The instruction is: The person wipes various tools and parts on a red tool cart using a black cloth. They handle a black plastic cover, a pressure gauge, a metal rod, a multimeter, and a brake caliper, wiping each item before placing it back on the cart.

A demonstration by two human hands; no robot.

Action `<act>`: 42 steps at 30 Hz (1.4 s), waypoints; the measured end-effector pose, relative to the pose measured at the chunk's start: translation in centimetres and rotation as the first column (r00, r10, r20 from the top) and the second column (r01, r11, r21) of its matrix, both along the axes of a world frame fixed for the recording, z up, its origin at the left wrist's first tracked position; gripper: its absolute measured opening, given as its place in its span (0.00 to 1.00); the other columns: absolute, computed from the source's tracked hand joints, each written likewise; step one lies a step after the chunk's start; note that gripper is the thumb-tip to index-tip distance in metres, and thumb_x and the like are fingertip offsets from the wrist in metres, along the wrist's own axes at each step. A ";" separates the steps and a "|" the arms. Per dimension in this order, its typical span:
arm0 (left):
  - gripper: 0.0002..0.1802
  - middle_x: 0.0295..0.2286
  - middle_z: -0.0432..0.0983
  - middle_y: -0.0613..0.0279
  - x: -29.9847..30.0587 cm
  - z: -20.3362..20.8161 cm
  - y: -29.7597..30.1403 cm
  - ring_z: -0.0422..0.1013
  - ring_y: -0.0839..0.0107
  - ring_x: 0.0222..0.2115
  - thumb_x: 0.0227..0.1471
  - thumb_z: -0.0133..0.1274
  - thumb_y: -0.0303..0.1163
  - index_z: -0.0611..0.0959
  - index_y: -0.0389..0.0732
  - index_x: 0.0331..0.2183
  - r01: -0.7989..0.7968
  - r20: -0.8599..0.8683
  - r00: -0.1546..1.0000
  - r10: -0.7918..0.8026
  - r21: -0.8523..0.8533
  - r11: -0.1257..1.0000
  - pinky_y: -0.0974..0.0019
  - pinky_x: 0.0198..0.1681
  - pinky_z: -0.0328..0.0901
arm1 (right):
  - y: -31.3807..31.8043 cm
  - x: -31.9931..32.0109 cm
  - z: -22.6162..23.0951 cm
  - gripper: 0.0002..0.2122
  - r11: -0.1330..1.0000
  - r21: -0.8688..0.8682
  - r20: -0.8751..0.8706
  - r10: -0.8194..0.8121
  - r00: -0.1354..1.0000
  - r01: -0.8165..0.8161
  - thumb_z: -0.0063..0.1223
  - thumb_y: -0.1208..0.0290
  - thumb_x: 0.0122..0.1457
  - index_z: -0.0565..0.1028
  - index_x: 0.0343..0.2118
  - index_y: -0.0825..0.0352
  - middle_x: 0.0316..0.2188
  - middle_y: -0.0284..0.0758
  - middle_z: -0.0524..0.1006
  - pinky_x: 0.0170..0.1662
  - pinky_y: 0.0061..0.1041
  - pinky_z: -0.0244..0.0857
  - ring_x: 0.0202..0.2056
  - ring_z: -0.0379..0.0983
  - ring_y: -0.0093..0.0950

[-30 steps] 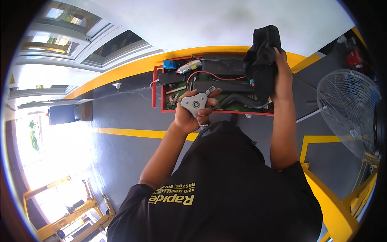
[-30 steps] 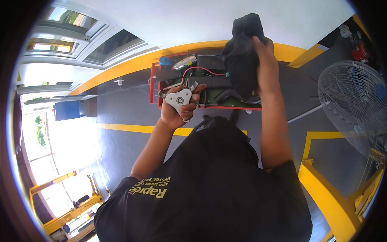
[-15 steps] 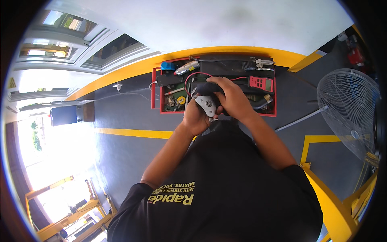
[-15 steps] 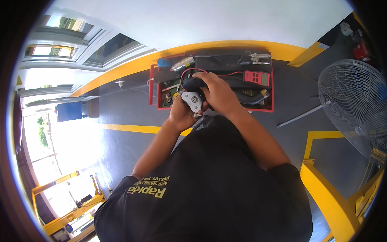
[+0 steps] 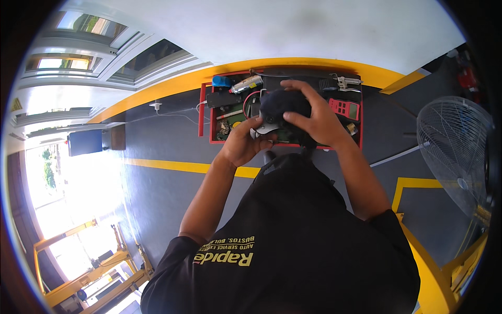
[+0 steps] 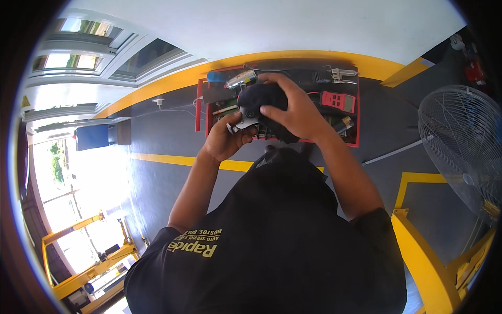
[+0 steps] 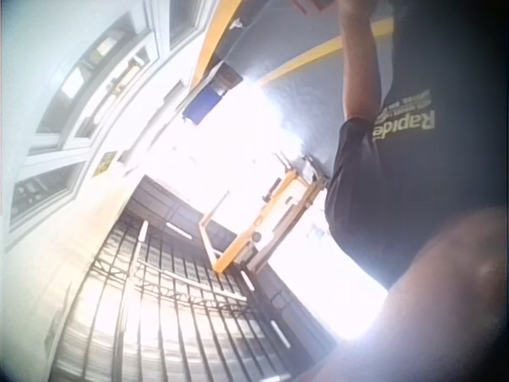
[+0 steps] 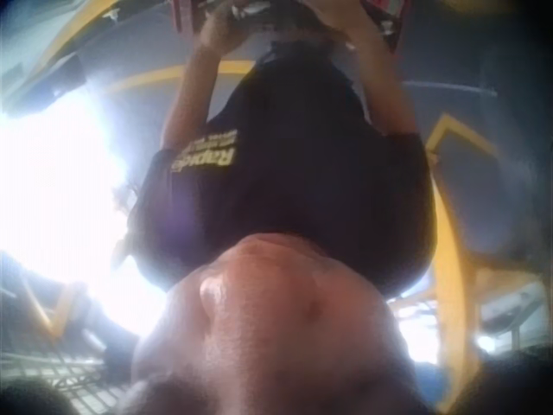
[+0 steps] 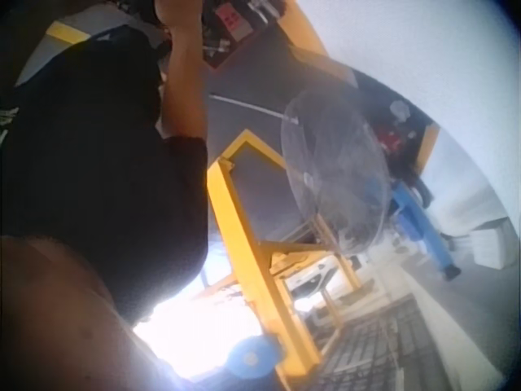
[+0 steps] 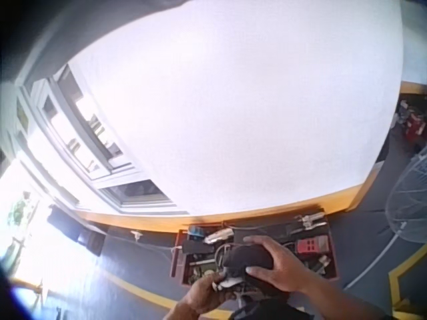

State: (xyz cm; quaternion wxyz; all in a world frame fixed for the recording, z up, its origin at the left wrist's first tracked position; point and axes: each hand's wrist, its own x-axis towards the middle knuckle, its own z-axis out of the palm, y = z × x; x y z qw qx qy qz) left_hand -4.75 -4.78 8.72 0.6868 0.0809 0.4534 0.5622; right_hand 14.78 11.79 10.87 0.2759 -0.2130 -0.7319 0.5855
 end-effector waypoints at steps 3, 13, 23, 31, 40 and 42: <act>0.25 0.43 0.84 0.53 0.9 2.3 1.2 0.83 0.64 0.39 0.73 0.44 0.47 0.77 0.37 0.56 -0.106 0.038 0.994 0.105 0.030 0.994 0.64 0.39 0.77 | 0.5 -0.6 -0.1 0.25 0.780 -0.611 -0.255 -0.360 0.897 0.139 0.58 0.69 0.66 0.67 0.66 0.65 0.54 0.39 0.78 0.68 0.36 0.62 0.61 0.72 0.33; 0.34 0.31 0.81 0.63 1.9 1.0 0.9 0.76 0.73 0.25 0.72 0.36 0.64 0.80 0.43 0.49 -0.009 -0.168 0.986 -0.014 -0.140 0.990 0.72 0.19 0.64 | 0.0 -1.3 -1.0 0.32 0.932 -0.173 0.171 0.346 0.922 -0.318 0.67 0.73 0.60 0.68 0.67 0.66 0.57 0.42 0.78 0.61 0.33 0.69 0.57 0.77 0.35; 0.52 0.37 0.82 0.54 -0.1 1.1 0.3 0.78 0.66 0.32 0.65 0.26 0.79 0.76 0.39 0.57 0.226 -0.108 0.961 -0.256 -0.233 0.946 0.68 0.26 0.68 | -1.0 -3.0 -4.0 0.22 0.951 -0.275 0.187 0.194 0.963 -0.139 0.65 0.74 0.60 0.78 0.57 0.69 0.45 0.39 0.85 0.53 0.27 0.73 0.45 0.82 0.26; 0.59 0.58 0.73 0.44 -0.2 1.3 -2.0 0.76 0.49 0.54 0.61 0.39 0.79 0.60 0.36 0.71 0.115 -0.090 0.991 -0.103 0.145 0.983 0.55 0.54 0.72 | -1.2 -2.7 -5.4 0.18 0.813 -0.582 -0.061 -0.074 0.995 0.025 0.61 0.76 0.62 0.79 0.55 0.67 0.43 0.33 0.84 0.50 0.23 0.73 0.43 0.79 0.20; 0.60 0.56 0.74 0.58 -0.2 -1.9 -2.7 0.73 0.63 0.53 0.56 0.46 0.81 0.66 0.38 0.69 0.142 -0.206 0.975 -0.081 0.300 0.943 0.58 0.57 0.66 | -1.7 -2.2 -0.8 0.18 0.927 -0.370 -0.005 -0.070 0.998 0.063 0.60 0.76 0.63 0.77 0.56 0.66 0.44 0.34 0.83 0.53 0.24 0.70 0.46 0.78 0.21; 0.59 0.55 0.75 0.57 0.4 -0.6 -2.1 0.73 0.62 0.54 0.58 0.38 0.82 0.68 0.39 0.67 0.086 -0.163 0.986 -0.045 0.253 0.964 0.56 0.57 0.67 | -1.9 -1.7 -0.7 0.19 0.908 -0.417 -0.017 -0.060 0.998 0.047 0.61 0.74 0.63 0.76 0.57 0.66 0.46 0.36 0.83 0.54 0.25 0.70 0.48 0.78 0.23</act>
